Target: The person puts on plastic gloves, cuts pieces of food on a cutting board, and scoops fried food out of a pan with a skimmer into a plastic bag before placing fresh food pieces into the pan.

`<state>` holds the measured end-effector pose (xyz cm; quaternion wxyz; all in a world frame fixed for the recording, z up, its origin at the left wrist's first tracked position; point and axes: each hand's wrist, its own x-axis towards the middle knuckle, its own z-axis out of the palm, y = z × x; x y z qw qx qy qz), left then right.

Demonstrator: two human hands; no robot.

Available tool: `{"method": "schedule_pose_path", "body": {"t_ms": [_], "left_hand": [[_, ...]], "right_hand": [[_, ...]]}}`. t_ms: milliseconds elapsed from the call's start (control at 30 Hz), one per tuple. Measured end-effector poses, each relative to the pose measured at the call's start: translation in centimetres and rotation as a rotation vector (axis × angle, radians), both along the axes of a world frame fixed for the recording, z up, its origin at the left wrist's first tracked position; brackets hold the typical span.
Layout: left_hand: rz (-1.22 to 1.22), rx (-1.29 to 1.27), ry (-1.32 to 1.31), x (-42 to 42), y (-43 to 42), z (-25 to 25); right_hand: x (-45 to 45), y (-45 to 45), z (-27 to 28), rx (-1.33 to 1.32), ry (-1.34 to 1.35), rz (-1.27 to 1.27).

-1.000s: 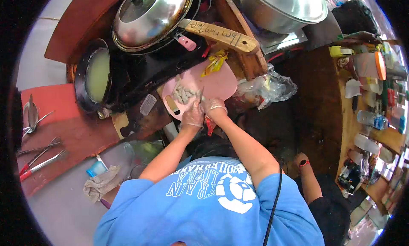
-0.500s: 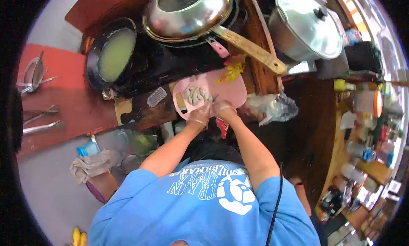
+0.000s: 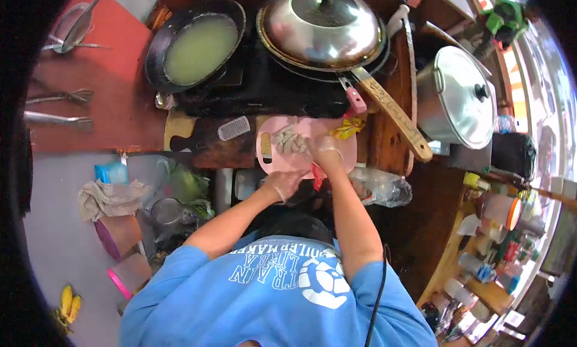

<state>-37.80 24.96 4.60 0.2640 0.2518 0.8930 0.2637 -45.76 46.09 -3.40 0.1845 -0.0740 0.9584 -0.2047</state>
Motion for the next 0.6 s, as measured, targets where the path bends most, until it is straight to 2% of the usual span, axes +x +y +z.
{"method": "schedule_pose_path", "body": {"t_ms": [33,100,167,200,267,333,367,400,433,467,500,533,600], "left_hand": [[0.020,0.004,0.004,-0.2,1.1,-0.6],[-0.168,-0.152,0.110,-0.7,2.7,-2.4],[-0.118,-0.113,0.136,-1.3,3.2,-3.3],[-0.087,-0.072,0.162,-1.5,3.1,-3.5],[-0.042,-0.081,0.126,-1.4,3.0,-3.4],[-0.008,-0.087,0.095,-1.3,2.9,-3.5],[-0.096,-0.115,0.065,-1.4,2.7,-3.5],[-0.189,-0.142,0.038,-1.5,2.5,-3.4],[-0.205,-0.136,0.046,-1.2,2.5,-4.4],[-0.085,-0.145,0.063,-0.4,2.6,-6.3],[0.034,-0.152,0.081,-0.5,2.6,-6.4],[0.015,-0.145,0.086,-0.6,2.5,-6.6],[0.188,-0.060,0.220,-0.9,1.8,-4.9]], "right_hand": [[-2.3,-2.4,0.2,0.016,0.018,-0.054],[-5.7,-5.4,0.8,0.030,0.038,-0.089],[-7.7,-6.9,0.3,0.020,-0.140,-0.135],[-7.7,-7.3,-0.5,0.018,-0.139,-0.124],[-6.7,-7.2,-2.2,-0.169,0.037,-0.241],[-6.4,-7.7,1.2,-0.080,0.007,-0.251],[-6.2,-7.8,3.3,0.007,-0.021,-0.269],[-5.6,-7.3,4.8,0.011,-0.016,-0.282],[-4.8,-6.6,6.1,-0.108,0.005,-0.331],[-3.8,-5.8,7.0,-0.228,0.028,-0.381],[-2.7,-4.5,6.2,-0.223,0.039,-0.400],[-1.4,-3.3,5.4,-0.283,0.082,-0.449],[1.1,-1.5,5.0,-0.339,0.121,-0.522]]}}
